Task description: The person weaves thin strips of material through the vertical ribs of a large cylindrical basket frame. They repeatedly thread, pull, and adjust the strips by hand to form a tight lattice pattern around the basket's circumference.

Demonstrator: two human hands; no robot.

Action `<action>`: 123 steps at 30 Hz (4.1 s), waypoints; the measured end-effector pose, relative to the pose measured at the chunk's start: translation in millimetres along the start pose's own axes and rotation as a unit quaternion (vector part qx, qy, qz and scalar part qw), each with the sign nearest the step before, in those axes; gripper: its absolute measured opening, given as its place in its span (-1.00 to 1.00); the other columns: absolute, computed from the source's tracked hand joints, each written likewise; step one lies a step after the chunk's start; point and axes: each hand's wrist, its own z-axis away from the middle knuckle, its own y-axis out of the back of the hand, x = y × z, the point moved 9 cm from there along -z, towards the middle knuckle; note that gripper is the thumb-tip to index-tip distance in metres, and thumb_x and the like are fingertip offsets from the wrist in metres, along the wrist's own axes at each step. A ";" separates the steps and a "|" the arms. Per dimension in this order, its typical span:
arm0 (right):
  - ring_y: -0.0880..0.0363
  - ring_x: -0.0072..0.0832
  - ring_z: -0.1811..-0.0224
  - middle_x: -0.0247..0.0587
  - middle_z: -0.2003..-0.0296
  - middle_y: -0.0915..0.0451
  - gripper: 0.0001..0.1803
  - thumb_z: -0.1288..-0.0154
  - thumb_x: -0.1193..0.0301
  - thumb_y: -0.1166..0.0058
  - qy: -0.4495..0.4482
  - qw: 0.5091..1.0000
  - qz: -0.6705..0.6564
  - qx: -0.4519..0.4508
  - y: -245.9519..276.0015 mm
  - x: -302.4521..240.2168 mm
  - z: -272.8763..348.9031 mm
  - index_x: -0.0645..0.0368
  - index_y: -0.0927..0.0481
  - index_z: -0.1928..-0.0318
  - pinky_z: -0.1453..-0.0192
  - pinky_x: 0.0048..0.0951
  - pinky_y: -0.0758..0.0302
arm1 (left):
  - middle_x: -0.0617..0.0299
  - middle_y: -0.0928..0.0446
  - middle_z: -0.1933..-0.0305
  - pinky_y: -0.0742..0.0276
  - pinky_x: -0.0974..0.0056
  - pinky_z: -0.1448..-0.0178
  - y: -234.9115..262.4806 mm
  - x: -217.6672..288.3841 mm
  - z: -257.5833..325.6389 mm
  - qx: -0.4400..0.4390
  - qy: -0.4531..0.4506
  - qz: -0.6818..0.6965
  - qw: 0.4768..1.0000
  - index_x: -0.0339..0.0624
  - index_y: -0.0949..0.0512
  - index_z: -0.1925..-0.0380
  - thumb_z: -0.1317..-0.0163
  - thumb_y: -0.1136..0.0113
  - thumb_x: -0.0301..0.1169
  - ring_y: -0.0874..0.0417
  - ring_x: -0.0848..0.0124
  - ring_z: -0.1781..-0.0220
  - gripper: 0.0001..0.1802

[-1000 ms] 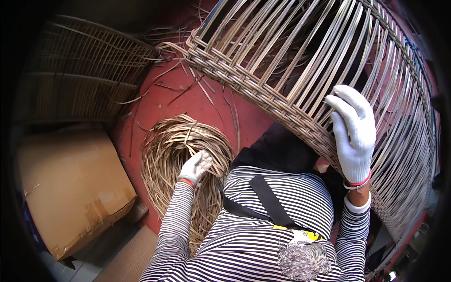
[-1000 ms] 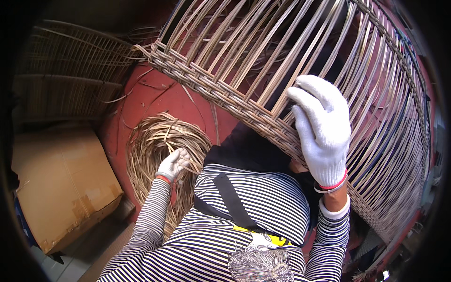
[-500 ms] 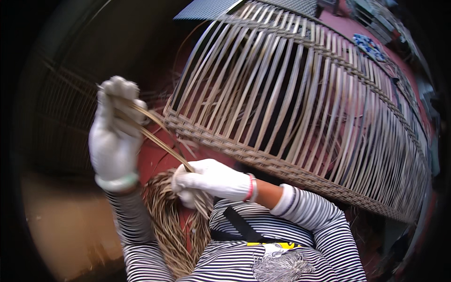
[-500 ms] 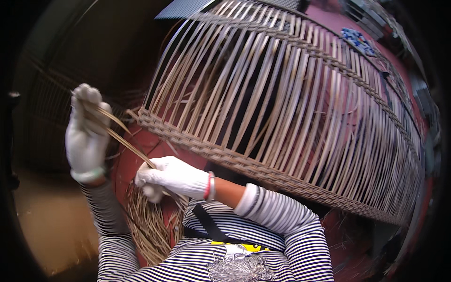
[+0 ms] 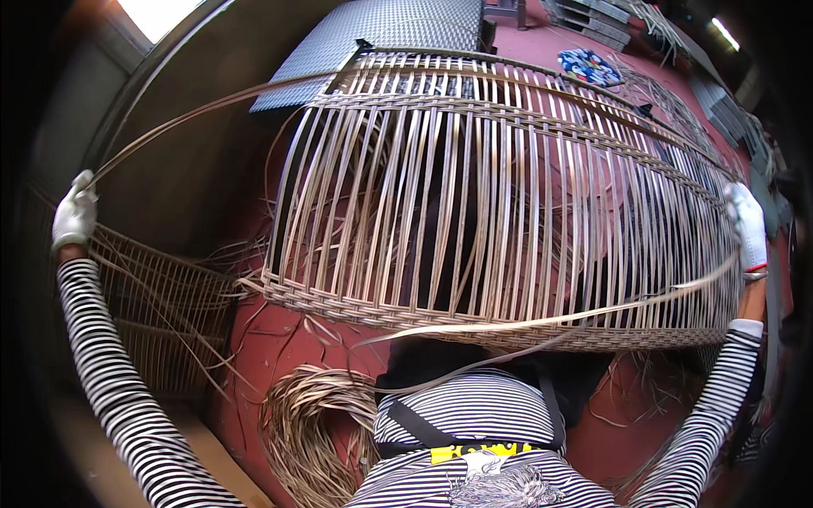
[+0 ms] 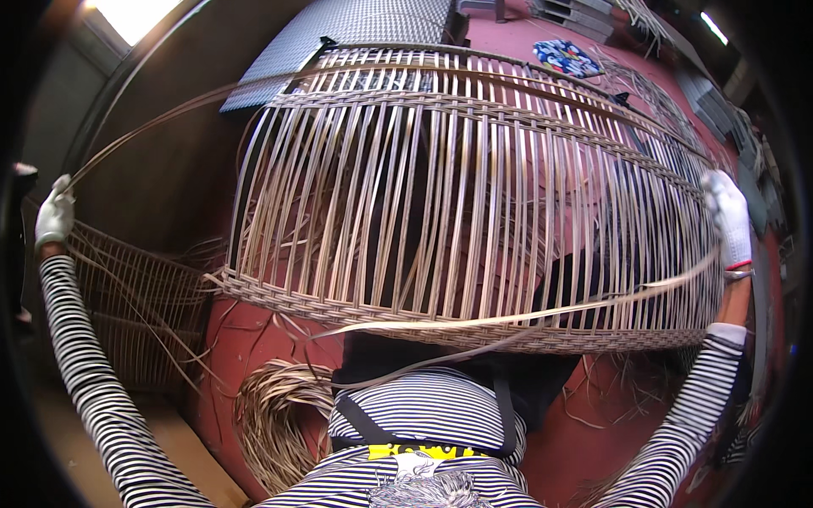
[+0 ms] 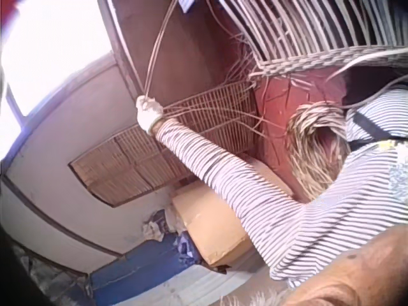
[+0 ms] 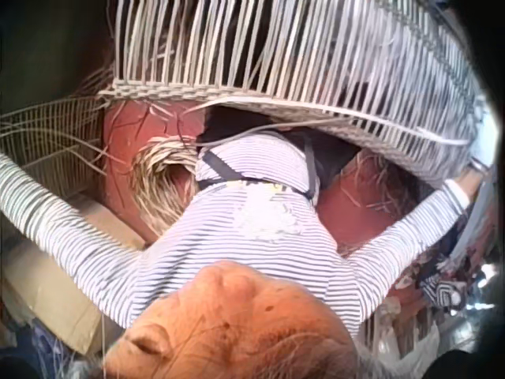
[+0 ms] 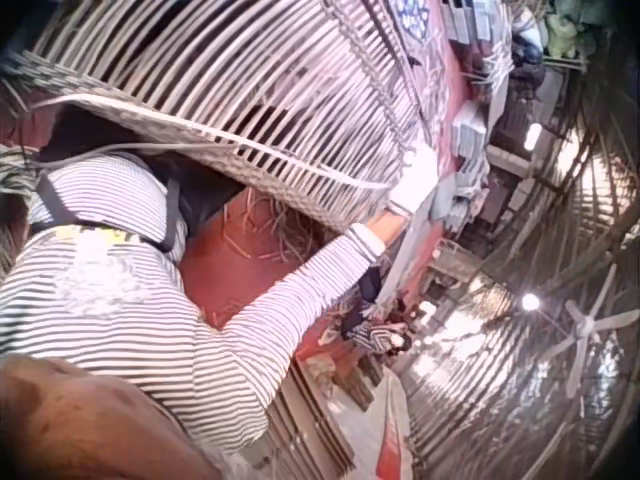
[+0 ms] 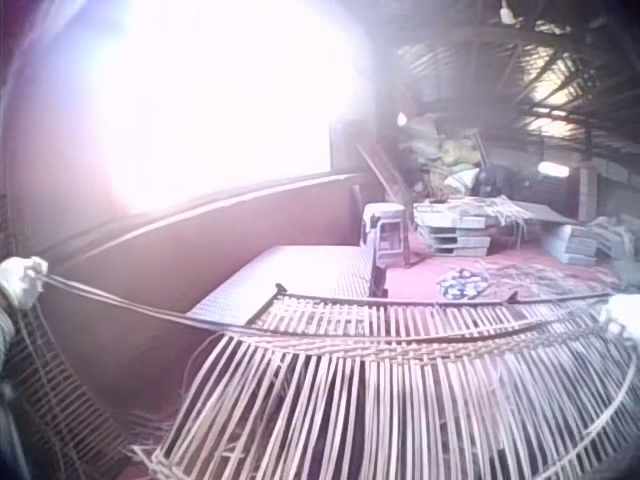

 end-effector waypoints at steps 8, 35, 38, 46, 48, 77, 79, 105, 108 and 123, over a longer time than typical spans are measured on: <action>-0.10 -0.87 0.59 -0.72 0.55 -0.30 -0.70 -0.76 0.13 0.02 0.074 0.991 -0.075 -0.082 -15.4 28.1 15.0 -0.01 -0.70 0.05 0.53 -0.66 0.02 | 0.02 -0.69 -0.36 -0.61 0.10 -0.43 -212.6 -107.0 74.8 -0.168 0.315 0.219 0.908 -0.40 -0.52 -0.44 -0.60 -0.14 0.16 -0.71 0.21 -0.35 -0.20; -0.23 -0.85 0.65 -0.53 0.51 -0.55 -0.63 -0.74 0.17 -0.01 0.042 0.820 -0.317 -0.476 -412.0 -243.8 255.9 0.19 -0.73 0.03 0.58 -0.70 -0.09 | 0.07 -0.65 -0.24 -0.71 0.12 -0.35 201.5 331.2 177.3 0.045 -0.076 0.765 0.638 -0.13 -0.70 -0.19 0.20 -0.76 -0.45 -0.70 0.13 -0.28 -0.20; -0.35 -0.83 0.59 -0.50 0.44 -0.60 -0.65 -0.73 0.17 -0.03 0.028 0.835 -0.287 -0.469 -406.0 -238.9 244.2 0.18 -0.74 -0.02 0.52 -0.71 -0.18 | 0.10 -0.72 -0.08 -0.72 0.12 -0.22 201.0 331.5 178.6 0.062 -0.074 0.758 0.645 -0.16 -0.73 -0.13 0.14 -0.73 -0.45 -0.75 0.15 -0.13 -0.30; -0.71 -0.50 0.16 -0.21 0.14 -0.73 -0.59 -0.57 0.16 -0.19 0.255 0.835 -0.234 -0.429 -376.7 -260.3 238.1 0.23 -0.68 -0.17 0.03 -0.36 -0.66 | 0.05 -0.72 -0.11 -0.60 0.02 -0.38 246.0 296.9 156.4 0.106 -0.111 0.660 0.735 -0.16 -0.73 -0.13 0.03 -0.65 -0.44 -0.70 0.01 -0.26 -0.38; -0.76 -0.36 0.28 -0.11 0.28 -0.71 -0.60 -0.59 0.16 -0.12 0.298 0.859 -0.158 -0.385 -362.0 -270.8 242.8 0.22 -0.65 -0.15 0.11 -0.29 -0.68 | 0.03 -0.71 -0.15 -0.58 0.00 -0.39 263.1 271.9 149.4 0.108 -0.002 0.656 0.747 -0.21 -0.72 -0.13 -0.10 -0.58 -0.47 -0.67 0.01 -0.31 -0.47; -0.74 -0.28 0.27 -0.17 0.24 -0.76 -0.70 -0.65 0.24 0.01 0.249 0.913 0.081 -0.313 -104.5 -179.0 170.0 0.13 -0.73 -0.03 0.06 -0.21 -0.68 | -0.10 -0.63 -0.40 -0.49 0.08 -0.56 -57.8 161.3 50.4 -0.037 0.131 0.473 0.870 -0.28 -0.54 -0.41 -0.65 -0.11 -0.31 -0.62 0.07 -0.46 -0.54; -0.80 -0.26 0.22 -0.12 0.20 -0.80 -0.70 -0.65 0.26 -0.01 0.293 0.916 0.107 -0.253 -89.1 -170.8 157.2 0.12 -0.74 -0.03 0.03 -0.21 -0.70 | -0.14 -0.59 -0.44 -0.46 0.04 -0.61 -125.1 148.5 88.8 -0.134 0.315 0.703 0.623 -0.25 -0.52 -0.45 -0.51 -0.24 -0.40 -0.56 0.00 -0.52 -0.47; -0.61 -0.33 0.14 -0.32 0.30 -0.53 -0.90 -0.29 0.34 -0.13 0.772 0.631 -0.078 0.011 -311.4 -285.6 408.3 0.07 -0.55 0.31 -0.16 -0.22 -0.60 | 0.09 -0.76 0.06 -0.73 0.21 -0.21 470.5 399.6 105.0 -0.408 -0.267 0.867 0.104 -0.44 -0.51 -0.40 -0.55 -0.30 -0.13 -0.80 0.36 -0.01 -0.36; -0.62 -0.32 0.13 -0.32 0.31 -0.55 -0.92 -0.29 0.36 -0.13 0.770 0.620 -0.116 -0.096 -331.8 -282.4 423.3 0.06 -0.59 0.31 -0.13 -0.24 -0.58 | 0.13 -0.74 0.12 -0.77 0.23 -0.08 468.5 416.8 113.7 -0.482 -0.195 0.854 -0.031 -0.49 -0.45 -0.43 -0.60 -0.27 -0.27 -0.80 0.35 0.05 -0.41; -0.71 -0.52 -0.04 -0.19 -0.04 -0.69 -0.33 -0.50 0.02 -0.37 0.117 0.890 -0.392 -0.204 -300.6 -213.4 248.1 0.30 -0.55 -0.32 -0.20 -0.41 -0.71 | 0.24 -0.63 0.33 -0.60 0.38 0.33 423.4 441.0 154.8 -0.510 -0.140 0.846 -0.068 -0.43 -0.60 -0.14 -0.58 -0.30 -0.24 -0.62 0.51 0.43 -0.59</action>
